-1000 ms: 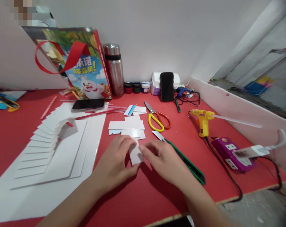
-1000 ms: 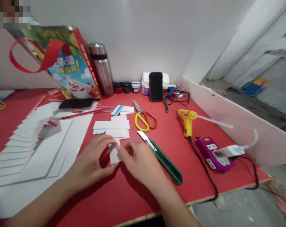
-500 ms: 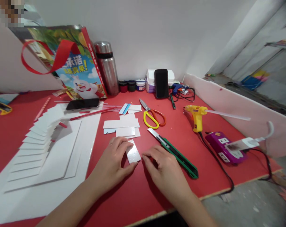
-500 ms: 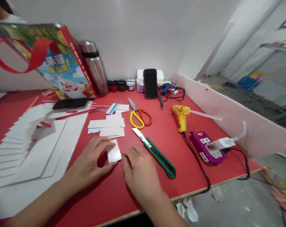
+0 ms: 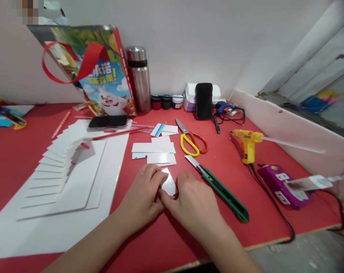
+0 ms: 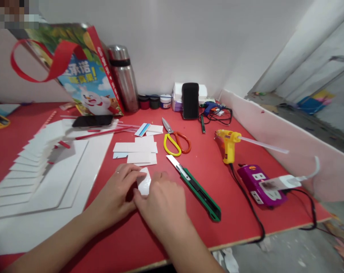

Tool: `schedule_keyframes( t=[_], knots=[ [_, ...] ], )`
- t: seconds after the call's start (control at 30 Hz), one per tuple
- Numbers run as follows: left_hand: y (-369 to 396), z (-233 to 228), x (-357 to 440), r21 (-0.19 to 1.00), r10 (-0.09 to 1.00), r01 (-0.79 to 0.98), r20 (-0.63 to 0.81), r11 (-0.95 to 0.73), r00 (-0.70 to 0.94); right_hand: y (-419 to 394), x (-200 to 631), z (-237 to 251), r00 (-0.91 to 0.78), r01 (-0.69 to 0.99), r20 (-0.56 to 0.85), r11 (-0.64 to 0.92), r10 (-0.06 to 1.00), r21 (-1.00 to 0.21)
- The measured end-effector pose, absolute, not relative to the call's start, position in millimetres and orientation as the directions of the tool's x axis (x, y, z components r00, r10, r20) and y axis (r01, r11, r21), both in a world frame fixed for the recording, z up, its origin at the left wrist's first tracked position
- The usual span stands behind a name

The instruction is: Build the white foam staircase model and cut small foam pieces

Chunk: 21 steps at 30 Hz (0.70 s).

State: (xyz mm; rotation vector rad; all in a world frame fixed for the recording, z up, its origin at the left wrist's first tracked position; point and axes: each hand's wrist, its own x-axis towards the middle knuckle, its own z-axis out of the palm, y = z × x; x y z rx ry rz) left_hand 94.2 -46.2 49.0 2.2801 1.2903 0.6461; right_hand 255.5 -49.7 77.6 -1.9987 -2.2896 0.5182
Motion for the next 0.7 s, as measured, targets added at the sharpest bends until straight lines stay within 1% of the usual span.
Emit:
schedule_keyframes(
  t=[0.13,0.27,0.43,0.6,0.7],
  knots=[
    [-45.6,48.3,94.7,0.58,0.863,0.657,0.187,-0.482,0.468,-34.4,239.1,93.0,-0.173,0.974,-0.276,0.122,0.946,-0.193],
    [-45.5,47.4,94.7,0.589,0.863,0.65,0.182,-0.48,0.472,-26.7,230.1,100.1,-0.206,0.974,-0.331,0.163,0.921,-0.155],
    [-45.9,44.9,93.8,0.596,0.861,0.642,0.184,-0.482,0.475,-29.1,225.5,101.7,-0.199,0.978,-0.345,0.163,0.917,-0.131],
    [-46.0,42.8,94.0,0.588,0.86,0.642,0.215,-0.492,0.463,-32.1,219.0,104.0,-0.183,0.983,-0.309,0.172,0.933,-0.062],
    [-46.4,42.8,94.5,0.577,0.856,0.644,0.225,-0.501,0.464,-33.6,220.4,106.0,-0.188,0.982,-0.297,0.177,0.936,-0.066]
  ],
)
